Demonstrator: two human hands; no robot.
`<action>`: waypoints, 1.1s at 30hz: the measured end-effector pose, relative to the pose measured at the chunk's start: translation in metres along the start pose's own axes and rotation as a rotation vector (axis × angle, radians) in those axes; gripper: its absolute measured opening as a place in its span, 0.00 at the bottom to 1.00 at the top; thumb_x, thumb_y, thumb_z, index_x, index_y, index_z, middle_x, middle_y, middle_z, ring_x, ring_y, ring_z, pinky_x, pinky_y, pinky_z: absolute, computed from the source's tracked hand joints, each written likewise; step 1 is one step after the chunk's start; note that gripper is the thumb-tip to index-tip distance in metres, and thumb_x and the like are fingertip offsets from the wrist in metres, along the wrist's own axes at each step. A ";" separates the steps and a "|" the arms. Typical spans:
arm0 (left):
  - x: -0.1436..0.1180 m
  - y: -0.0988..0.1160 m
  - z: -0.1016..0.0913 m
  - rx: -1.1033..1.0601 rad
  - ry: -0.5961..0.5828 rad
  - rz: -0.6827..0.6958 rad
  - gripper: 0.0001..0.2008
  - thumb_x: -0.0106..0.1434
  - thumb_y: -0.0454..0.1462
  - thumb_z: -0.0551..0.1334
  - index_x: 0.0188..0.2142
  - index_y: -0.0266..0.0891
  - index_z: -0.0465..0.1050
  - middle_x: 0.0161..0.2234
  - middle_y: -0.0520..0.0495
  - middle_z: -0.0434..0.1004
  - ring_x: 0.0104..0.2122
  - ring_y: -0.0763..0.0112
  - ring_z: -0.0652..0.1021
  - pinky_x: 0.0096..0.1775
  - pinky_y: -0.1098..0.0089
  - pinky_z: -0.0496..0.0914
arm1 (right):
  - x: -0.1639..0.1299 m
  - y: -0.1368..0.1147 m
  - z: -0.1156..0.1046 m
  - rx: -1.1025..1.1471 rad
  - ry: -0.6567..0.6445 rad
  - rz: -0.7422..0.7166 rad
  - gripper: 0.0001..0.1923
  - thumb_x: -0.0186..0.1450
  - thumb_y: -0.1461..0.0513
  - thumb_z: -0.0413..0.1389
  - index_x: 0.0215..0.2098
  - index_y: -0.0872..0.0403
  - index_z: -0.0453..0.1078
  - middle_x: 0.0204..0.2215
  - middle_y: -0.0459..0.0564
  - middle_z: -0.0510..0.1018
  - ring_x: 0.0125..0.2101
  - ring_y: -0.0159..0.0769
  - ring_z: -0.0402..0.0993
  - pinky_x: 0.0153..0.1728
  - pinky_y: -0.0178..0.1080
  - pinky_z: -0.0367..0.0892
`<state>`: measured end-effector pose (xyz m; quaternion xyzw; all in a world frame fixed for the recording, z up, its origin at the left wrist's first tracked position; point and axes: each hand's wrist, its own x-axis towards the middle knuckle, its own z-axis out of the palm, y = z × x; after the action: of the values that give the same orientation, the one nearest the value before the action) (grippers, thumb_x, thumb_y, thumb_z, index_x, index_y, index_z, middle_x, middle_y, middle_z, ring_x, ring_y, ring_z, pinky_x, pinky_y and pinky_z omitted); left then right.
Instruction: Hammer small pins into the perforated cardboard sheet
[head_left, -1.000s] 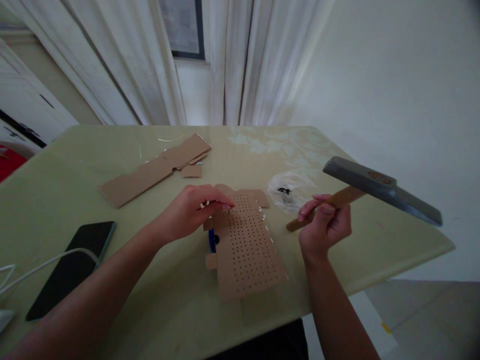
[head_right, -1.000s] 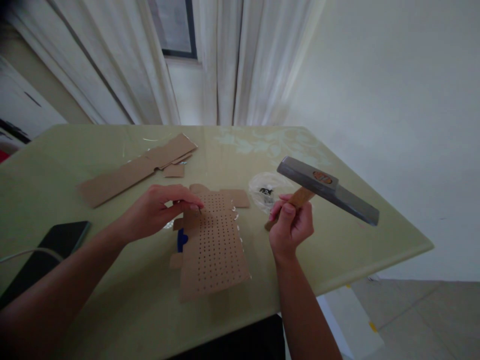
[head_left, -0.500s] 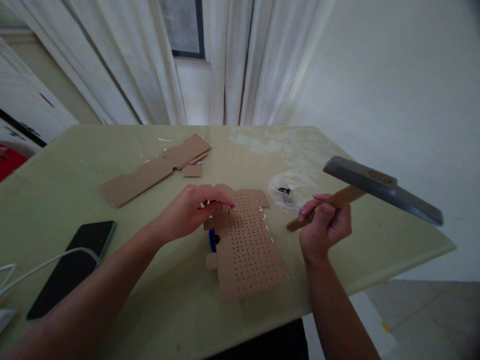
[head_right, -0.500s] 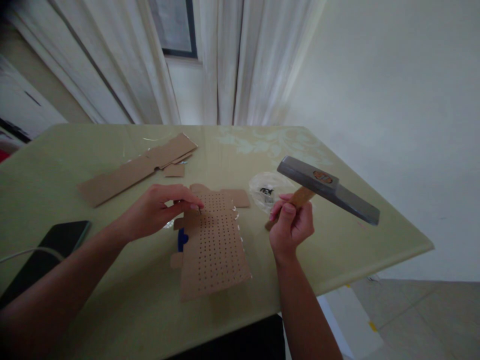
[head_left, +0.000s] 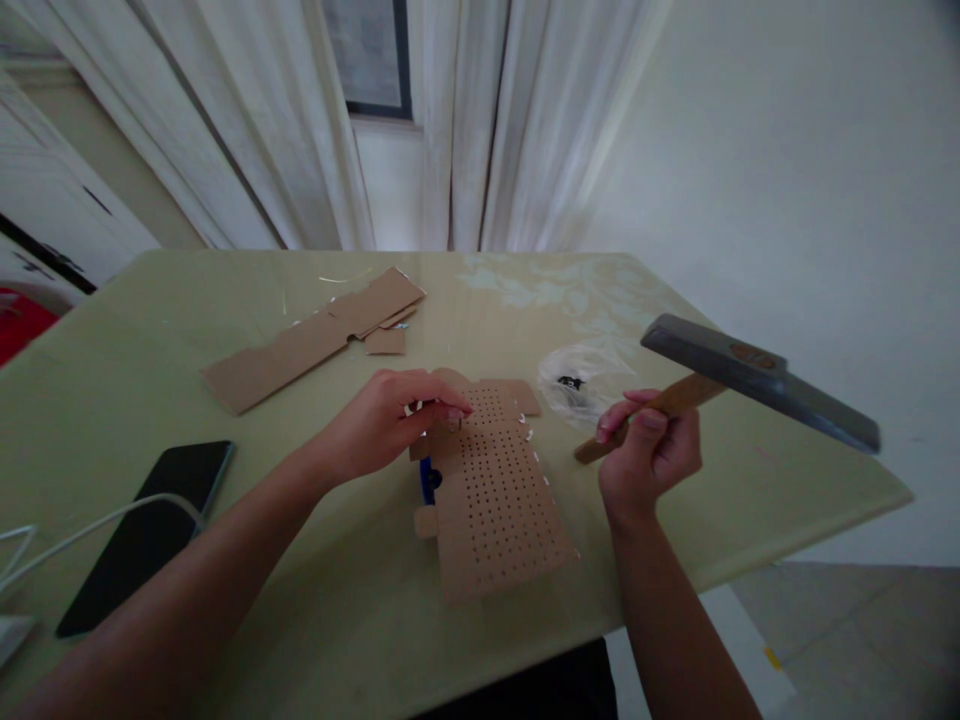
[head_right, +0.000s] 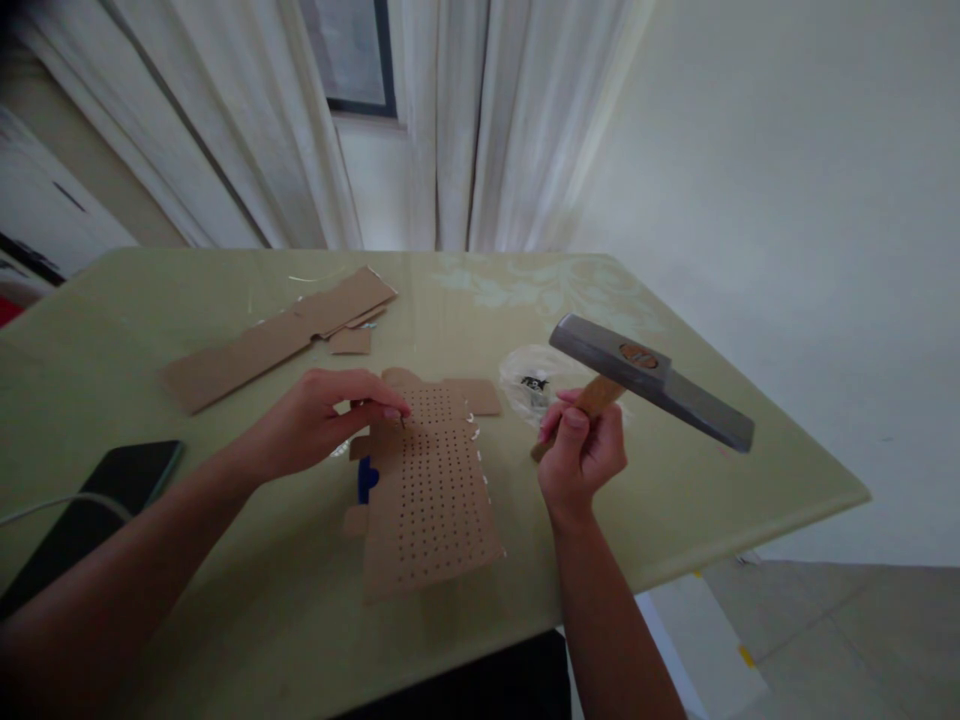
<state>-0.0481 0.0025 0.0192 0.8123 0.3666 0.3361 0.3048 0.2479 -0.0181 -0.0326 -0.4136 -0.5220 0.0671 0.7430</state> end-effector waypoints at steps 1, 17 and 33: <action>0.000 0.000 0.000 -0.002 0.000 0.000 0.08 0.72 0.34 0.65 0.43 0.43 0.86 0.38 0.50 0.89 0.35 0.73 0.83 0.37 0.76 0.74 | 0.000 0.000 0.000 -0.002 0.005 0.007 0.19 0.76 0.46 0.58 0.40 0.53 0.71 0.18 0.37 0.69 0.15 0.27 0.63 0.17 0.31 0.61; 0.001 -0.002 0.001 0.020 -0.050 -0.039 0.05 0.71 0.36 0.67 0.41 0.42 0.85 0.36 0.51 0.88 0.32 0.73 0.80 0.35 0.74 0.72 | 0.000 -0.001 -0.001 0.028 -0.007 0.013 0.17 0.77 0.48 0.59 0.41 0.53 0.72 0.19 0.38 0.70 0.15 0.27 0.64 0.17 0.30 0.60; 0.005 -0.014 0.013 -0.039 -0.024 -0.026 0.06 0.69 0.38 0.68 0.38 0.40 0.84 0.31 0.51 0.85 0.28 0.73 0.77 0.33 0.73 0.69 | 0.016 -0.038 -0.024 -0.422 -0.714 0.056 0.18 0.79 0.49 0.55 0.43 0.53 0.79 0.21 0.41 0.70 0.19 0.29 0.63 0.25 0.34 0.58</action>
<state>-0.0409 0.0109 0.0033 0.8052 0.3669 0.3294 0.3294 0.2619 -0.0473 0.0025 -0.5216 -0.7376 0.1179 0.4122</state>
